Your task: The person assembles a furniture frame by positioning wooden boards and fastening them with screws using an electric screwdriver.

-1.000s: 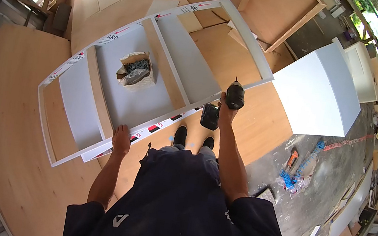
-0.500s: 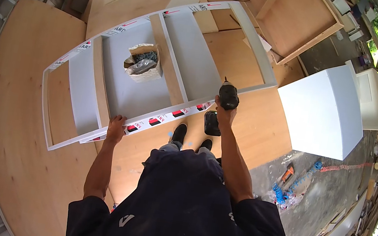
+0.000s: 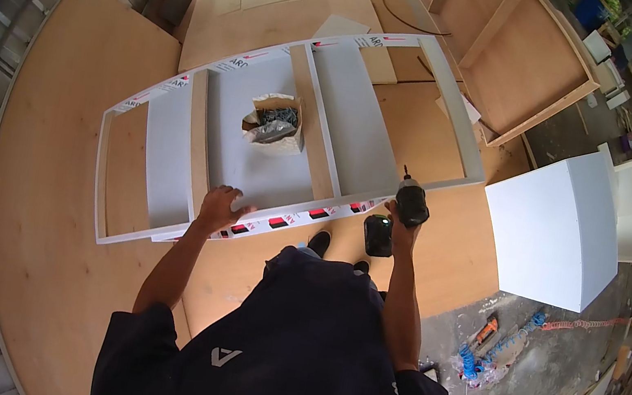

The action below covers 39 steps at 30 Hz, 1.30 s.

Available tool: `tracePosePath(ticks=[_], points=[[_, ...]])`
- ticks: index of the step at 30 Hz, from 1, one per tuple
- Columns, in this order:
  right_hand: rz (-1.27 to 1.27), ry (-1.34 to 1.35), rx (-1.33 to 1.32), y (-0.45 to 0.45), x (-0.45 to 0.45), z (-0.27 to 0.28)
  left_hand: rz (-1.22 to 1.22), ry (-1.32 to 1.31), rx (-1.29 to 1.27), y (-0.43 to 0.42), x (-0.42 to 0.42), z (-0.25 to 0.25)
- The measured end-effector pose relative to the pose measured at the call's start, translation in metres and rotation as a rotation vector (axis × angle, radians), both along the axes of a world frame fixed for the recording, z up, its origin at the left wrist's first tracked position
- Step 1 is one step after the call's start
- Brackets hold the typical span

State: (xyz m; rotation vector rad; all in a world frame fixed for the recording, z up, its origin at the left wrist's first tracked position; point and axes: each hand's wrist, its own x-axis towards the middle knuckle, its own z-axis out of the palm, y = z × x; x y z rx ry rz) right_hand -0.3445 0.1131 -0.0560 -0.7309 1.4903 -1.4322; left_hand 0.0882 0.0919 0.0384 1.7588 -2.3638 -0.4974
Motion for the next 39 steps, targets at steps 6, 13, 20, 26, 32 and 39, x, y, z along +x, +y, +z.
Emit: tracePosePath(ticks=[6,13,20,26,32,39], points=[[-0.093,-0.089,0.013,0.017,0.008,0.052,0.020,0.738,-0.181,-0.143,-0.039,0.051],[-0.182,-0.162,-0.113,0.036,0.026,0.091,-0.491,-0.089,-0.062,-0.249,-0.070,-0.019],[-0.240,-0.182,-0.144,0.059,0.040,0.096,-0.264,-0.075,0.063,-0.248,-0.064,-0.037],[-0.167,-0.070,-0.051,0.060,0.048,0.084,-0.154,0.327,0.137,-0.226,-0.085,-0.012],[-0.143,0.033,-0.033,0.061,0.053,0.084,-0.393,0.088,0.005,-0.254,-0.059,-0.032],[-0.145,-0.040,-0.085,0.061,0.047,0.086,-0.292,0.160,-0.018,-0.252,-0.047,-0.017]])
